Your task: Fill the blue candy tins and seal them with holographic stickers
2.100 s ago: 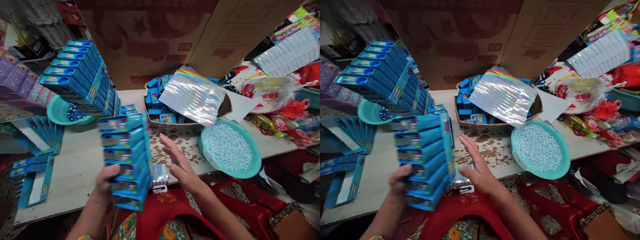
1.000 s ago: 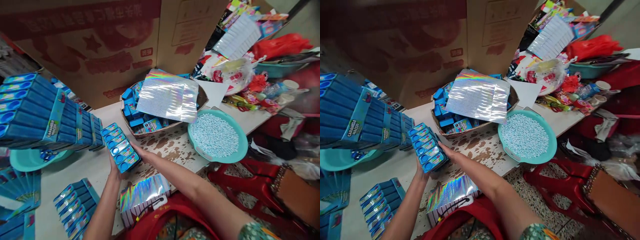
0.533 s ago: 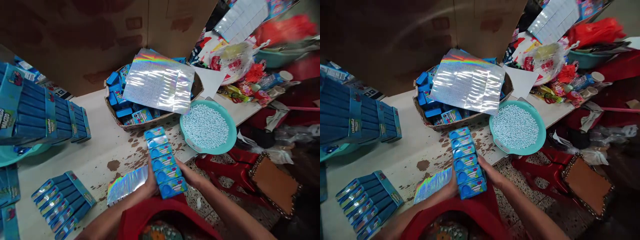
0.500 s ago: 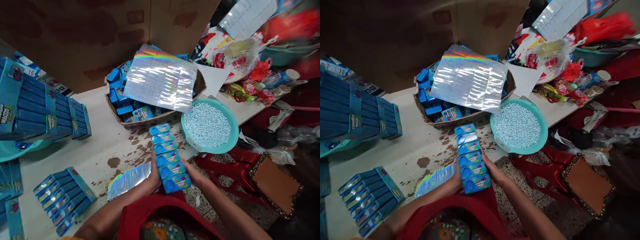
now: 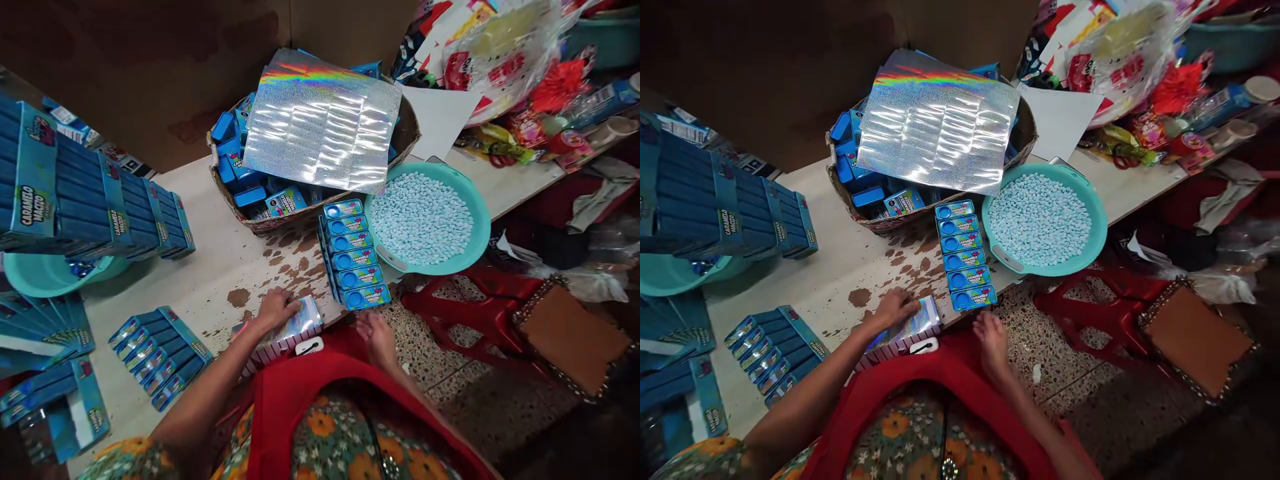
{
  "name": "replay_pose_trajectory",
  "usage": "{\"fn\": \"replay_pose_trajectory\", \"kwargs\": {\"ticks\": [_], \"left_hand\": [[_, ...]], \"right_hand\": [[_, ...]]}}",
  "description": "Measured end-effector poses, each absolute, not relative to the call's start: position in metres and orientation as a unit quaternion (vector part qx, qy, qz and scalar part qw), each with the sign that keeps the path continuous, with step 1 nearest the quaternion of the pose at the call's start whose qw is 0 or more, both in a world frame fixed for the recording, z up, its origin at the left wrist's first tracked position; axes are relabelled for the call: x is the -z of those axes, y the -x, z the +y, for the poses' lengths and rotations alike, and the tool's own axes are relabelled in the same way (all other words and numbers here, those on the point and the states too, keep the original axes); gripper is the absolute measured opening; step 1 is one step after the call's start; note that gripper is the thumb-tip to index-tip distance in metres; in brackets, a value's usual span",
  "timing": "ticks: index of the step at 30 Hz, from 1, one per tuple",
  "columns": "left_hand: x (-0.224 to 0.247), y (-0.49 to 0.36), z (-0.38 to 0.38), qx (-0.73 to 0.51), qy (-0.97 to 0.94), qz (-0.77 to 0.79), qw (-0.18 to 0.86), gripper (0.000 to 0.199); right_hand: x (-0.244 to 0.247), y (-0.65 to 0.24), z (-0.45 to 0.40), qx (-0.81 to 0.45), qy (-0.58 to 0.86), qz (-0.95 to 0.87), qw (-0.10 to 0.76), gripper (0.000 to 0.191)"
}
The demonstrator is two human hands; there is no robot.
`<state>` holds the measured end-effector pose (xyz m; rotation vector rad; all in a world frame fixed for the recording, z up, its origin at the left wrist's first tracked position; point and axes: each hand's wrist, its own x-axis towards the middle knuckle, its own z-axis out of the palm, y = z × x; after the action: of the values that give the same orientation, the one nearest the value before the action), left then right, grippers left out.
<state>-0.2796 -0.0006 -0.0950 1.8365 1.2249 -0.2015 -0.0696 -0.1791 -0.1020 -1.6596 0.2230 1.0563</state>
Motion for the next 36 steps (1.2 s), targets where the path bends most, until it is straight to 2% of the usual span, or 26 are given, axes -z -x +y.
{"fn": "replay_pose_trajectory", "kwargs": {"ticks": [3,7,9,15,24,30,36], "left_hand": [[0.093,0.279,-0.018,0.099,-0.729,0.501,0.456,0.032],[0.081,0.282,-0.02,0.06,-0.643,0.477,0.596,0.026],[0.074,0.287,-0.017,0.036,-0.648,0.463,0.604,0.022],[0.061,0.29,-0.022,0.031,-0.715,0.462,0.524,0.024],[0.079,0.29,-0.026,0.024,-0.772,0.452,0.446,0.021],[0.087,0.282,-0.028,0.011,-0.76,0.459,0.46,0.024],[0.085,0.287,-0.034,0.029,-0.779,0.449,0.436,0.018]], "right_hand": [[0.109,0.093,-0.193,-0.511,0.712,0.005,0.481,0.037],[0.105,0.109,-0.176,-0.579,0.689,-0.201,0.388,0.035],[0.1,0.113,-0.165,-0.584,0.677,-0.247,0.374,0.033],[0.081,0.122,-0.145,-0.451,0.689,-0.489,0.287,0.042],[0.077,0.138,-0.121,-0.312,0.661,-0.652,0.201,0.048],[0.089,0.135,-0.119,-0.255,0.643,-0.7,0.176,0.04],[0.097,0.132,-0.115,-0.188,0.672,-0.701,0.148,0.019]]}}
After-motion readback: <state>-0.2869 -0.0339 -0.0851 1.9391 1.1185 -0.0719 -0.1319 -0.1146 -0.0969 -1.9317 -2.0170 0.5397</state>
